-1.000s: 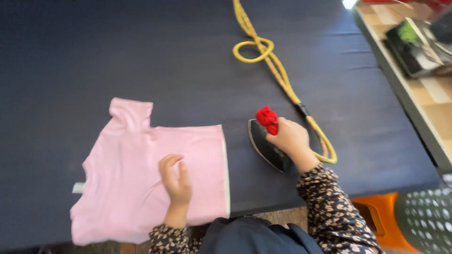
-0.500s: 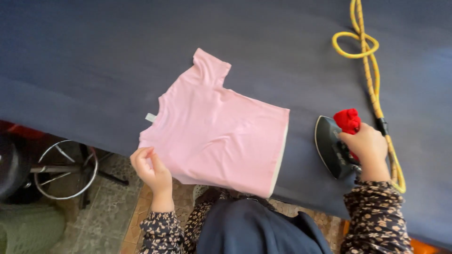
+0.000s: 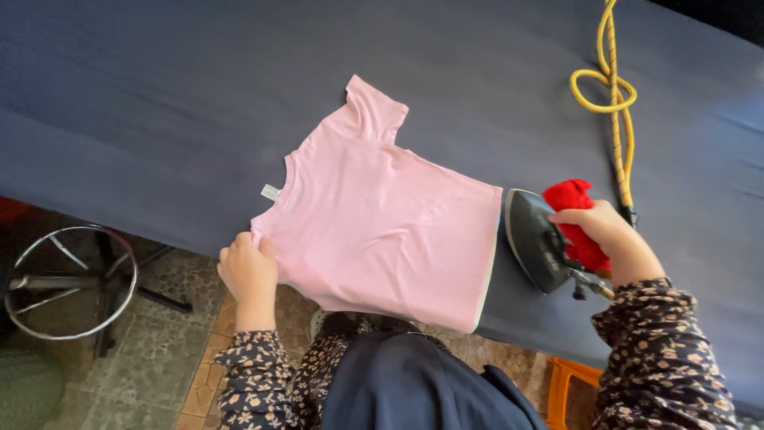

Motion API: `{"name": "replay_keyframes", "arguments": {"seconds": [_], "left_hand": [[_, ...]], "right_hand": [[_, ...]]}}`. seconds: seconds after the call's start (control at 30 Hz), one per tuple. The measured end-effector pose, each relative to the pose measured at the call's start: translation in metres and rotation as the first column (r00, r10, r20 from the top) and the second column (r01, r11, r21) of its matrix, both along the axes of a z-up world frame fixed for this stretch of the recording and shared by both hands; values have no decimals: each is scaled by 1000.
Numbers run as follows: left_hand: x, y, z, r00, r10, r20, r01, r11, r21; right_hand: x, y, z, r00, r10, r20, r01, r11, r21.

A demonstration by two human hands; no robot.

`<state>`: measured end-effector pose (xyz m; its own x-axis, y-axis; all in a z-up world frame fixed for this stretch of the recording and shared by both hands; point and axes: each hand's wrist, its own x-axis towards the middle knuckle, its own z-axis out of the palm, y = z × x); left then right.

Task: Ironing and folding various pieces of children's clothing on an ironing board using a steam iron.

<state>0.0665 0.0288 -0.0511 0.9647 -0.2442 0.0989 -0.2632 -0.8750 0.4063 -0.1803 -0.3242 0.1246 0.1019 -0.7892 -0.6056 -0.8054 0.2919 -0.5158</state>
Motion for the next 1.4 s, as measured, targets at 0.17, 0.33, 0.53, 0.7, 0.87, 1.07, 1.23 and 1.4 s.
{"name": "replay_keyframes", "arguments": {"seconds": [0.17,0.33,0.53,0.7,0.87,1.07,1.23,1.4], "left_hand": [[21,20,-31,991,-29,-130,-9,958,-285],[20,26,-18,938,-131,-320,-58,854,-517],[25,29,-17,910,-169,-379,-62,848,-527],[19,31,-13,907,-170,-385,-67,845,-531],[19,26,-8,909,-168,-381,-75,834,-546],[18,26,-6,912,-156,-380,-96,818,-567],[18,28,-11,914,-170,-369,-77,820,-567],[15,25,-10,922,-154,-356,-87,813,-576]], "right_hand": [[46,31,-14,950,310,-46,-313,942,-121],[117,64,-34,622,698,-354,-752,659,-23],[136,51,-34,579,681,-448,-759,651,7],[119,16,-51,704,581,-409,-642,766,-18],[98,-6,-38,792,440,-423,-520,849,-89],[86,-11,-35,886,301,-352,-359,927,-111],[100,5,-23,760,550,-347,-591,806,-17],[114,49,-15,564,722,-402,-761,643,87]]}}
